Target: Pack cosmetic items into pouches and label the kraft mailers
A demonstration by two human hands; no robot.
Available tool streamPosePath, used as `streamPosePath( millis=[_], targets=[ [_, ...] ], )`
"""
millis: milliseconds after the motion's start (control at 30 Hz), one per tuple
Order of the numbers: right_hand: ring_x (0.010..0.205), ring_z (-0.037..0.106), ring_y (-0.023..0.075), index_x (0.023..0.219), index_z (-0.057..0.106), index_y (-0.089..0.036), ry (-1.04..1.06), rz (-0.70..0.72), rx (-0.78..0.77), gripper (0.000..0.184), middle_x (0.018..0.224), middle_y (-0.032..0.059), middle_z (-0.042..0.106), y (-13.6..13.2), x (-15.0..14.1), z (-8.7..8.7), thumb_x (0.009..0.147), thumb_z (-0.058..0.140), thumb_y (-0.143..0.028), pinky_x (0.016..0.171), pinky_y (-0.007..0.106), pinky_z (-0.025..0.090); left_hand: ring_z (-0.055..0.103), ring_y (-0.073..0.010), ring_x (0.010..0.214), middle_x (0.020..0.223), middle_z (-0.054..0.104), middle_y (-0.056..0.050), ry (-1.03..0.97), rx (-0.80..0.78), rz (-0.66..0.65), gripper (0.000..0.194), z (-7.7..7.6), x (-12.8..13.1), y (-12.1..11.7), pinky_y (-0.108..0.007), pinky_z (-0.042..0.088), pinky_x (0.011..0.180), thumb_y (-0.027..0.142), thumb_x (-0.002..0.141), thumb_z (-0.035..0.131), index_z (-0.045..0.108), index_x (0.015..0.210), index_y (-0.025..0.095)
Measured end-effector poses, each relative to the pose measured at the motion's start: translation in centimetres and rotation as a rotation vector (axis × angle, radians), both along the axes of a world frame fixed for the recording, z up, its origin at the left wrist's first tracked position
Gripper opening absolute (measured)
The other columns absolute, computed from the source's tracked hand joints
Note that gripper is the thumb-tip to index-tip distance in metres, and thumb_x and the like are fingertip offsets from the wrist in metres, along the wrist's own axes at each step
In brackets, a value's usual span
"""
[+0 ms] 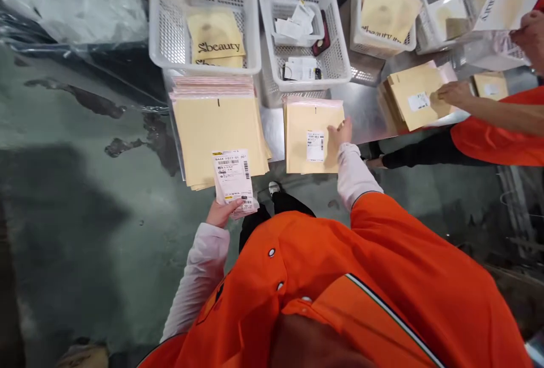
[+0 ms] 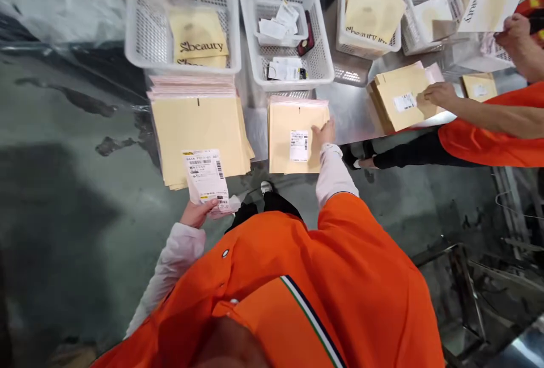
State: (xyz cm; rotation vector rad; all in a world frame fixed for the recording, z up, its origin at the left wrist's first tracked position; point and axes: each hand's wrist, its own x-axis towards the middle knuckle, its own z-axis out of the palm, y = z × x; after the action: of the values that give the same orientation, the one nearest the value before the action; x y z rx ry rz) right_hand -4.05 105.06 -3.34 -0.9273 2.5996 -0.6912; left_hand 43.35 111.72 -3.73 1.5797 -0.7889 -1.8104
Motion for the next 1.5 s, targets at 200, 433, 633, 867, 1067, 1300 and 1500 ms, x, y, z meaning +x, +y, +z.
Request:
streamPosePath(
  millis=[200,433,633,867,1067,1300,1500],
  targets=[
    [0.163,0.005,0.0441,0.163,0.043,-0.019,0.269,0.477,0.185,0.076,0.175,0.0197,0.023,1.6,5.8,-3.5,0.099,0.057,-0.057,0.122,0.077,0.008,0.069,-0.0386,0.124,0.12,0.079,-0.015,0.002,-0.071,0.049,0.083,1.0,-3.3,-0.4,-0.053,0.056,0.11,0.05,0.043,0.101,0.076,0.115,0.017],
    [0.158,0.028,0.0402,0.159,0.047,-0.014,-0.102,0.545,0.014,0.084,0.167,0.0244,0.036,0.1,10.0,-1.0,0.095,0.06,-0.066,0.126,0.066,0.025,0.073,-0.0362,0.116,0.111,0.081,-0.013,-0.034,-0.121,0.041,0.074,2.2,-5.3,-0.9,-0.05,0.059,0.106,0.052,0.043,0.1,0.079,0.106,0.018],
    [0.108,0.072,0.0265,0.12,0.072,-0.015,-0.977,0.773,-0.189,0.061,0.119,0.0123,0.075,5.6,22.6,1.0,0.085,0.074,-0.064,0.098,0.039,0.058,0.074,-0.0374,0.106,0.1,0.081,-0.015,-0.111,-0.055,-0.164,0.071,3.6,-5.5,-2.1,-0.05,0.057,0.103,0.05,0.036,0.101,0.079,0.094,0.014],
    [0.094,0.074,0.0227,0.108,0.079,-0.017,-0.869,0.85,-0.075,0.04,0.105,0.0067,0.08,3.0,25.3,4.1,0.078,0.086,-0.042,0.088,0.033,0.058,0.07,-0.0221,0.079,0.075,0.074,-0.005,-0.015,-0.208,0.168,0.048,3.1,-4.1,-3.0,-0.032,0.056,0.076,0.048,0.048,0.097,0.071,0.071,0.016],
    [0.09,0.073,0.0226,0.097,0.083,-0.018,-0.678,0.991,-0.097,0.019,0.094,0.0049,0.08,0.7,26.4,5.4,0.088,0.076,-0.034,0.089,0.033,0.056,0.065,-0.0187,0.072,0.062,0.063,0.0,-0.172,-0.2,0.342,0.039,1.4,-4.3,-1.7,-0.026,0.05,0.066,0.048,0.064,0.088,0.064,0.063,0.017],
    [0.121,0.062,0.0276,0.09,0.082,-0.02,-0.239,0.909,-0.093,0.015,0.124,0.0084,0.07,-8.3,29.2,2.6,0.088,0.082,-0.035,0.112,0.046,0.048,0.076,-0.0303,0.084,0.085,0.079,-0.011,0.064,0.045,0.137,0.068,-2.6,-0.8,-1.5,-0.047,0.062,0.085,0.044,0.032,0.101,0.074,0.086,0.014],
    [0.143,0.039,0.0365,0.152,0.055,-0.016,0.106,0.717,-0.035,0.073,0.159,0.0181,0.043,-13.2,28.5,0.4,0.089,0.082,-0.042,0.12,0.058,0.034,0.078,-0.0395,0.091,0.081,0.08,-0.016,-0.034,0.284,0.11,0.064,-6.2,3.7,4.6,-0.053,0.062,0.092,0.039,0.023,0.103,0.076,0.075,0.014]
  ],
)
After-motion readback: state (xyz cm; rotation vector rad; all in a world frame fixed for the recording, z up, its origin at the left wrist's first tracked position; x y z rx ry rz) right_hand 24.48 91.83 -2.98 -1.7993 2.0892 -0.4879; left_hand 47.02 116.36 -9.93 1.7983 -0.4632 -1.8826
